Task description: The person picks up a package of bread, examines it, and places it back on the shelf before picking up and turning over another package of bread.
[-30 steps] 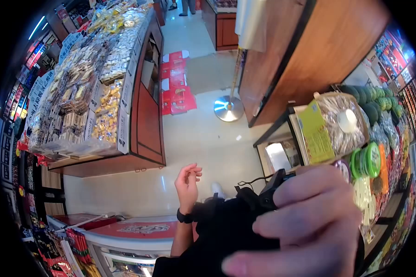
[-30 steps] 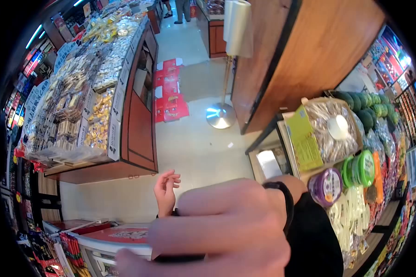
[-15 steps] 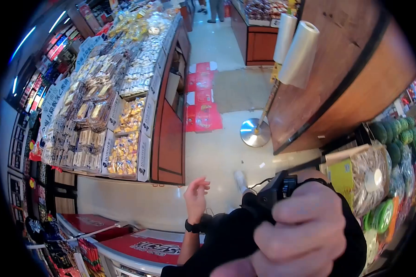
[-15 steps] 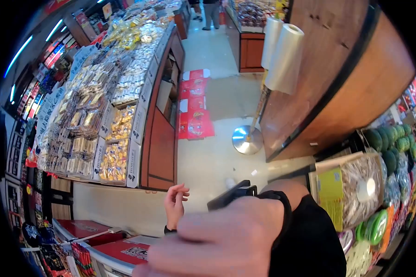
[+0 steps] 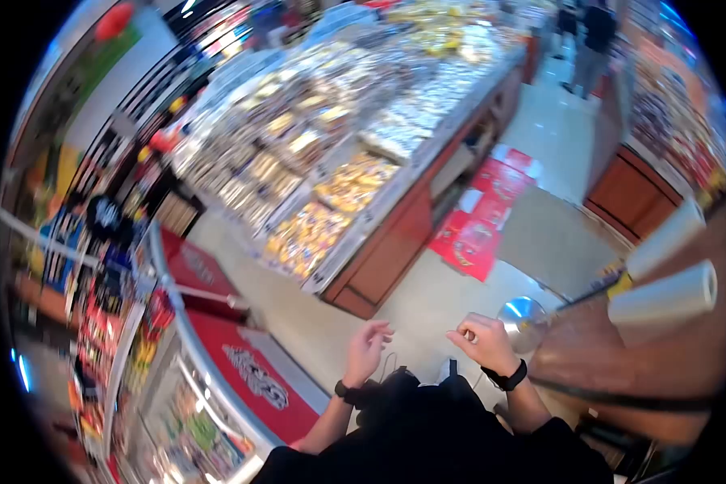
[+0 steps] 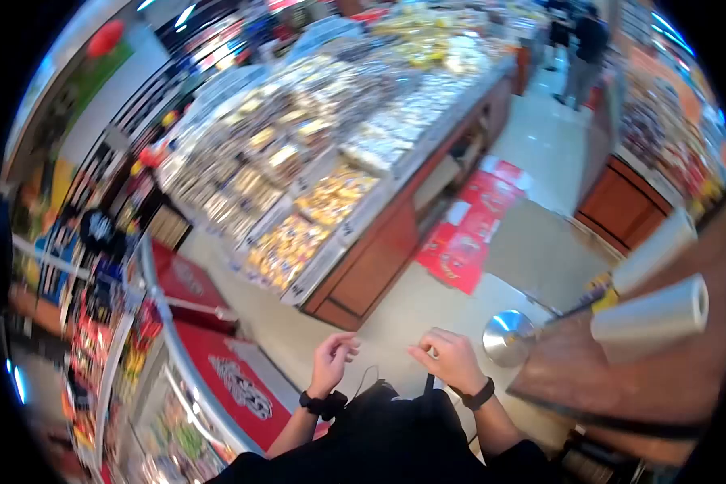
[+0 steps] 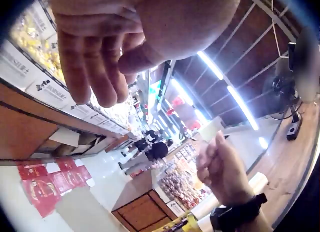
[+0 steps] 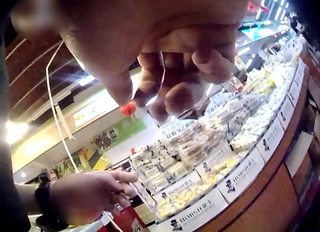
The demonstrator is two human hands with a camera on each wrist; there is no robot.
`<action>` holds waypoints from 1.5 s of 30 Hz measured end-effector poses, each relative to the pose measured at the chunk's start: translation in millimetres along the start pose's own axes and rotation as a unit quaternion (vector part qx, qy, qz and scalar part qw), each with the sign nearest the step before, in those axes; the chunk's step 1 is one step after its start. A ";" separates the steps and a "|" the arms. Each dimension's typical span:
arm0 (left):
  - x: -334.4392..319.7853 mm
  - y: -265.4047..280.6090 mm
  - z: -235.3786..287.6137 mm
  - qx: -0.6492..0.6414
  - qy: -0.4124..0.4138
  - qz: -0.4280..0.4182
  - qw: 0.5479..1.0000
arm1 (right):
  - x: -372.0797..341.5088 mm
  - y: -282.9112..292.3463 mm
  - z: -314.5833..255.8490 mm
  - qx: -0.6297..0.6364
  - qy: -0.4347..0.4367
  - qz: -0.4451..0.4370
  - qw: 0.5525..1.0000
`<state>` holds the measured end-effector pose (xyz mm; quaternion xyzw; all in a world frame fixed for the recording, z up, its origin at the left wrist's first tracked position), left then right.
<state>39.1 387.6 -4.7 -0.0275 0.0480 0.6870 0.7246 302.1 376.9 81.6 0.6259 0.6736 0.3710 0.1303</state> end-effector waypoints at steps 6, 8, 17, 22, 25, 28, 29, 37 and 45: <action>26.2 12.5 -2.5 -0.017 -0.002 0.077 0.997 | 33.9 -58.8 46.8 0.025 0.022 -0.077 0.996; 37.5 16.6 2.1 -0.019 -0.018 0.083 0.996 | 47.7 -70.9 52.9 0.029 0.032 -0.085 0.996; 144.5 51.3 -16.0 -0.111 -0.017 0.096 0.989 | 147.9 -113.3 39.2 0.025 0.030 -0.100 0.994; 197.5 70.9 -2.7 -0.123 -0.059 0.071 0.988 | 200.4 -147.2 32.2 -0.027 0.036 -0.157 0.987; 217.8 93.3 -2.0 -0.127 -0.071 0.084 0.986 | 232.7 -173.9 30.0 -0.047 0.054 -0.174 0.982; 230.9 115.5 -14.0 -0.155 -0.050 0.111 0.980 | 262.6 -198.5 16.1 -0.070 0.087 -0.197 0.974; 234.0 122.8 -20.2 -0.169 -0.038 0.120 0.978 | 270.4 -207.5 13.1 -0.067 0.089 -0.200 0.974; 256.5 170.6 -27.4 -0.194 -0.039 0.198 0.960 | 329.1 -264.5 -15.2 -0.040 0.127 -0.240 0.962; 290.6 223.9 21.0 -0.190 -0.099 0.372 0.903 | 413.6 -328.6 -29.1 0.136 0.031 -0.265 0.954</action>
Point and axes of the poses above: each hand's wrist, its own x-axis towards the middle knuckle, its own y-axis out of the back of the hand, z = x × y, the point moved 5 cm from there along x, towards the middle knuckle, and after that the axes turned 9 degrees about -x, right-handed, at the moved point
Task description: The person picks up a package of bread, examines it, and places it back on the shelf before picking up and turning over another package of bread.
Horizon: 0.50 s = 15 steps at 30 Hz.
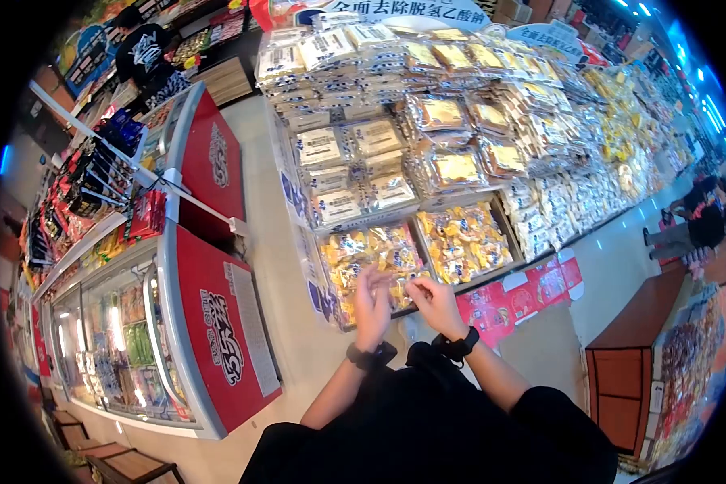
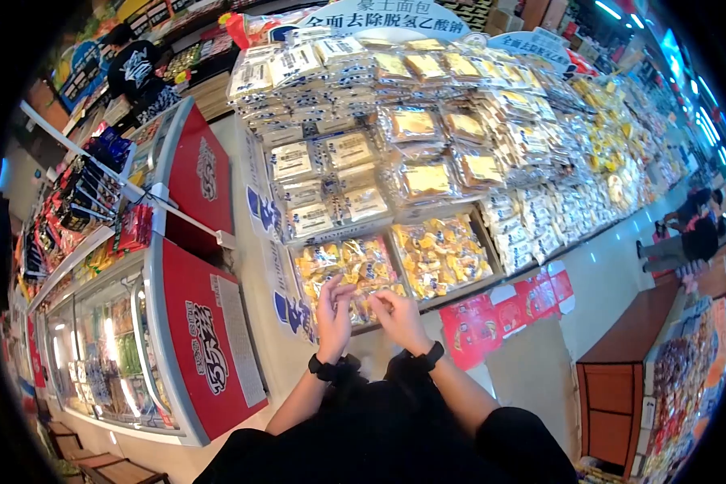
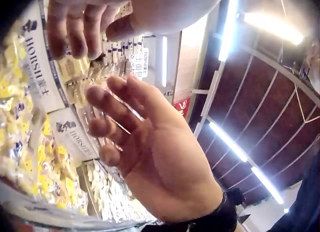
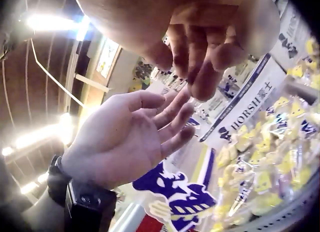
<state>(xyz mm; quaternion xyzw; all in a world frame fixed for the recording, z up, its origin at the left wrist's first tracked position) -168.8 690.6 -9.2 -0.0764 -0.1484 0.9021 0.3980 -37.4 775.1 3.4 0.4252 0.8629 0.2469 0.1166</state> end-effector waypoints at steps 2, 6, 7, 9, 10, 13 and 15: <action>20.8 -6.5 15.5 0.063 -0.027 0.024 0.997 | 35.1 -2.2 -9.9 0.046 0.030 0.013 0.998; 78.0 -12.6 35.7 0.206 -0.124 0.077 0.968 | 117.4 -6.8 -28.8 0.121 0.058 -0.011 0.991; 94.8 -12.2 35.8 0.205 -0.128 0.098 0.965 | 140.4 -9.5 -32.0 0.117 0.074 -0.002 0.990; 128.9 -9.5 38.2 0.216 -0.120 0.135 0.959 | 187.6 -21.7 -32.1 0.110 0.101 0.015 0.989; 145.9 -5.9 33.5 0.210 -0.117 0.143 0.960 | 207.1 -26.5 -34.1 0.118 0.102 0.025 0.987; 188.2 2.2 19.7 0.202 -0.078 0.177 0.960 | 254.2 -40.3 -38.5 0.141 0.082 0.036 0.986; 219.4 12.6 12.5 0.246 -0.108 0.187 0.945 | 277.3 -48.4 -37.7 0.151 0.043 0.018 0.987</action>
Point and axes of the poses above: each hand's wrist, its own x-axis towards the middle knuckle, its own y-axis out of the back of the hand, z = x × y, the point moved 5 cm from there along x, towards the middle knuckle, and after that the axes turned 9 degrees about -x, right-handed, at the moved point
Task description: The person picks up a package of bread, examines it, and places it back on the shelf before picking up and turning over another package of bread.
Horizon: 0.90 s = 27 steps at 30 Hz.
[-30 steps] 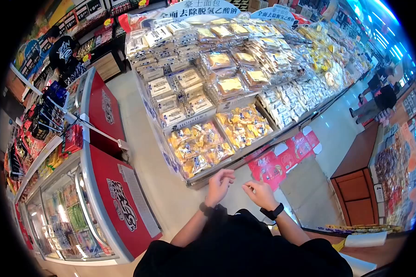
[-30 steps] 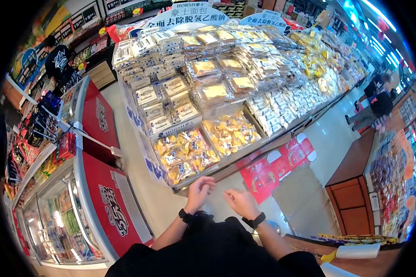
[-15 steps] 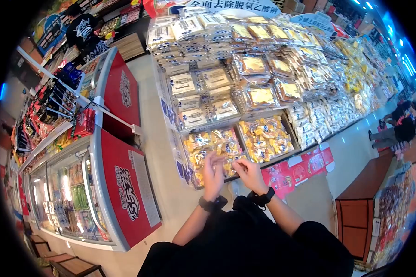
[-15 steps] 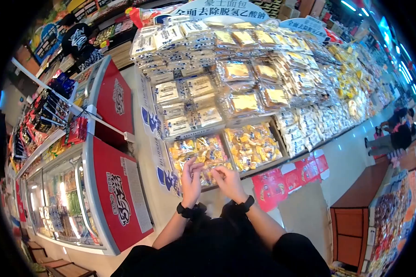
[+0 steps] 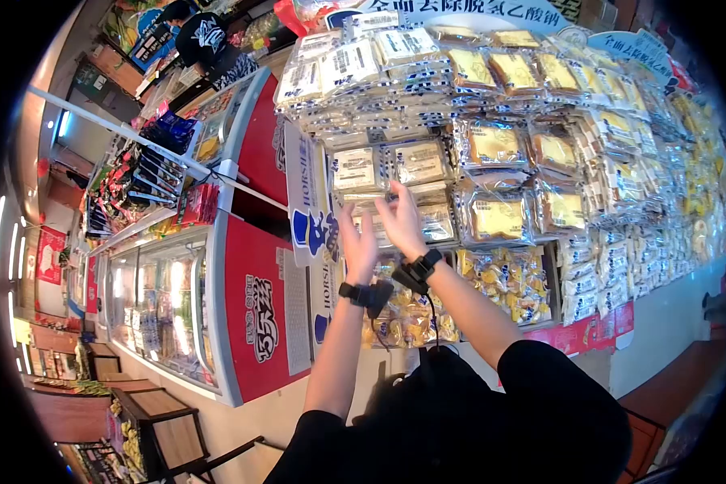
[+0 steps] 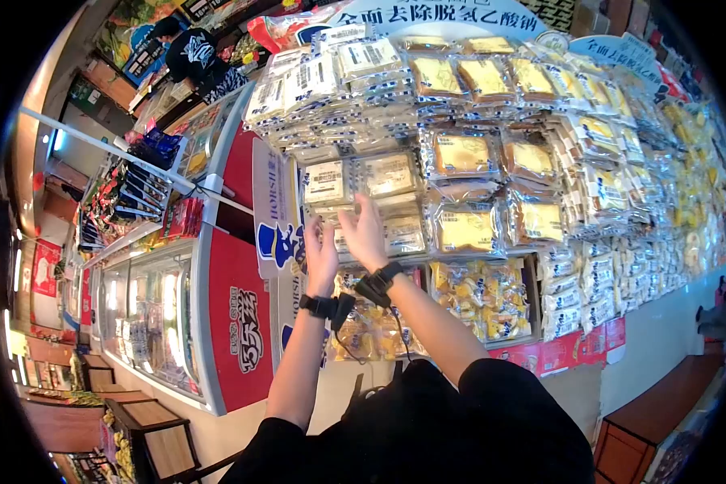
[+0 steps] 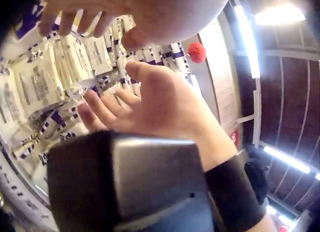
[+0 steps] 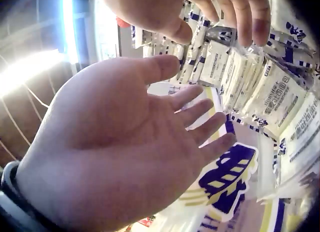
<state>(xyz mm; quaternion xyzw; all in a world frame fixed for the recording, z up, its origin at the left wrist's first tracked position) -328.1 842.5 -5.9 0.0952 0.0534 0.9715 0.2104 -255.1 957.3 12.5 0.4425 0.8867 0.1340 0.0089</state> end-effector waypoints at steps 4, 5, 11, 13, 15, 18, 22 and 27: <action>47.1 -0.8 -3.8 0.110 -0.034 0.024 0.993 | 40.1 -17.2 20.2 -0.051 0.033 0.001 0.998; 57.3 0.9 -2.9 0.137 -0.040 0.033 0.989 | 45.9 -20.3 21.4 -0.059 0.040 0.007 0.997; 85.3 3.2 -22.8 0.097 0.069 0.010 0.993 | 58.7 -39.7 42.8 -0.050 0.052 0.005 0.997; 82.7 4.9 -24.9 0.089 0.098 0.014 0.991 | 53.8 -30.1 28.9 -0.076 0.033 -0.058 0.995; 83.5 9.0 -33.1 0.106 0.078 0.034 0.991 | 53.5 -33.8 32.2 -0.020 -0.013 -0.038 0.999; 81.7 12.4 -38.7 0.107 0.057 0.041 0.992 | 55.8 -35.9 41.7 0.088 -0.109 -0.071 0.988; 57.5 7.3 -24.4 0.071 0.109 -0.002 0.992 | 42.0 -25.5 42.6 0.105 -0.099 -0.132 0.981; -11.8 15.8 -4.1 -0.064 0.111 -0.001 0.992 | -21.2 9.3 38.7 0.154 -0.091 -0.123 0.976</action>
Point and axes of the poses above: each hand's wrist, its own x-axis towards the middle knuckle, its own y-axis out of the back of the hand, z = x × y, the point moved 5 cm from there along x, towards the middle knuckle, and after that the axes turned 9 degrees about -x, right-handed, at the moved point
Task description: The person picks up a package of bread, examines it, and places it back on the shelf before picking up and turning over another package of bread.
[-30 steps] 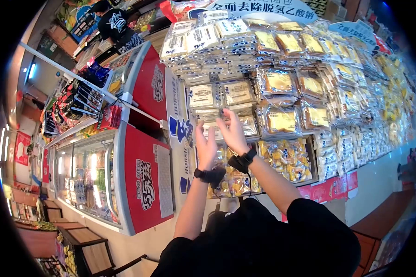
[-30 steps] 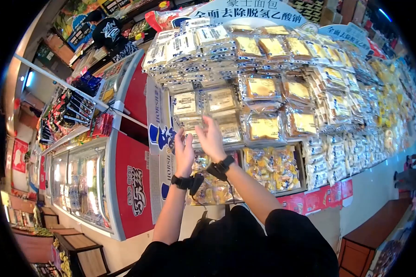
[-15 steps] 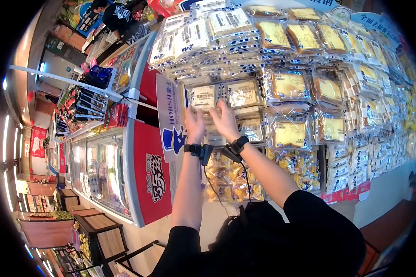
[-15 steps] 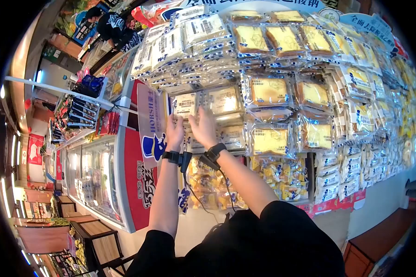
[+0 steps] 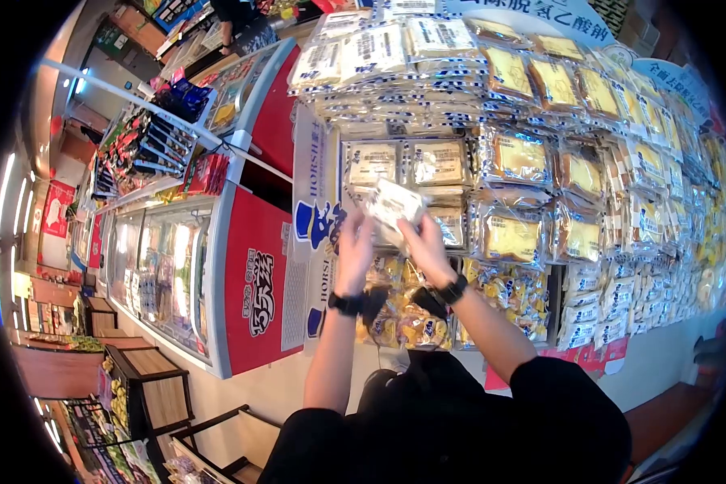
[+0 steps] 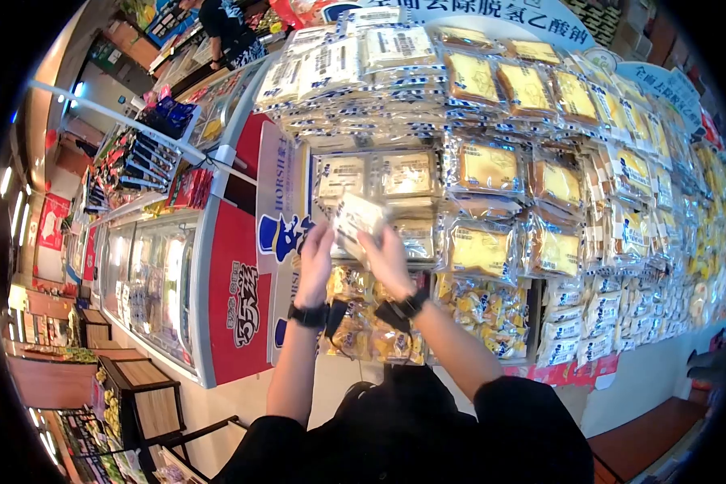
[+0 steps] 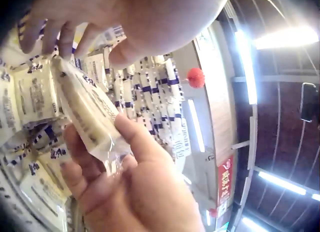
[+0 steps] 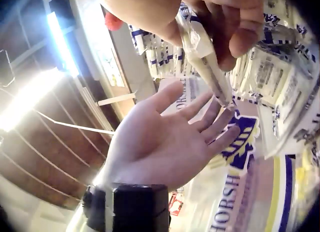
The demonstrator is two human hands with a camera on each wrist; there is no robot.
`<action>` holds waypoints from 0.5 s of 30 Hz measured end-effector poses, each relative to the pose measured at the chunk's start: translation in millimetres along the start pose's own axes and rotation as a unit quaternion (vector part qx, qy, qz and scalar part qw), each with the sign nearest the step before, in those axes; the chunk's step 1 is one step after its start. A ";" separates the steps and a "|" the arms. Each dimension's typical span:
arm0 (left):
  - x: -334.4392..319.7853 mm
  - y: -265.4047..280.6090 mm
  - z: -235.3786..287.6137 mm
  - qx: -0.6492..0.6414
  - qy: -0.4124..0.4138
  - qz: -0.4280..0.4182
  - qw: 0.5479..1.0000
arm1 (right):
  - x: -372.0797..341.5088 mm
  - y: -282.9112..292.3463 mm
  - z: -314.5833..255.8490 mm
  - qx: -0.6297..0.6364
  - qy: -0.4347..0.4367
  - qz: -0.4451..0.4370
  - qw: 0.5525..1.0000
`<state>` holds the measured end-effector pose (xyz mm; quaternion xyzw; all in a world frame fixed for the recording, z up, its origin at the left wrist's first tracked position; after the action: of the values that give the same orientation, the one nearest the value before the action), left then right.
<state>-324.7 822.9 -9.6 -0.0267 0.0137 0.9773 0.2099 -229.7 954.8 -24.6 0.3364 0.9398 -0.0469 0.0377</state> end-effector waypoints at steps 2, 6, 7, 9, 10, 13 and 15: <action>-51.4 7.0 19.2 -0.033 0.015 -0.003 0.999 | -40.9 14.2 -5.4 0.011 0.005 -0.029 1.000; -138.8 36.7 31.2 -0.046 -0.014 0.010 0.999 | -113.0 31.3 5.3 0.005 -0.037 -0.113 0.993; -156.1 47.2 28.9 -0.029 0.002 0.009 1.000 | -128.3 30.2 -4.0 -0.027 -0.066 -0.135 0.988; -184.9 67.0 27.5 -0.030 0.034 -0.003 0.999 | -154.5 21.6 -17.9 -0.006 -0.061 -0.184 0.981; -196.8 76.0 27.7 -0.047 0.050 -0.014 0.998 | -164.7 16.1 -15.4 0.004 -0.063 -0.210 0.976; -227.7 112.2 28.2 -0.098 0.062 0.010 0.993 | -188.8 -17.5 -15.0 -0.028 -0.058 -0.306 0.950; -249.6 142.6 33.2 -0.137 0.062 0.059 0.987 | -204.3 -52.3 -24.0 -0.039 -0.064 -0.349 0.934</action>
<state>-157.6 592.0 40.2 -0.1144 -0.1055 0.9772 0.1445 -106.4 788.8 23.4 -0.0186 0.9947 -0.0420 0.0919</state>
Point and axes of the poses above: each hand's wrist, its own x-axis towards the middle knuckle, its own y-axis out of the back of the hand, z = x × y, the point moved 5 cm from there along x, towards the middle knuckle, and after that the axes turned 9 degrees about -x, right-handed, at the moved point
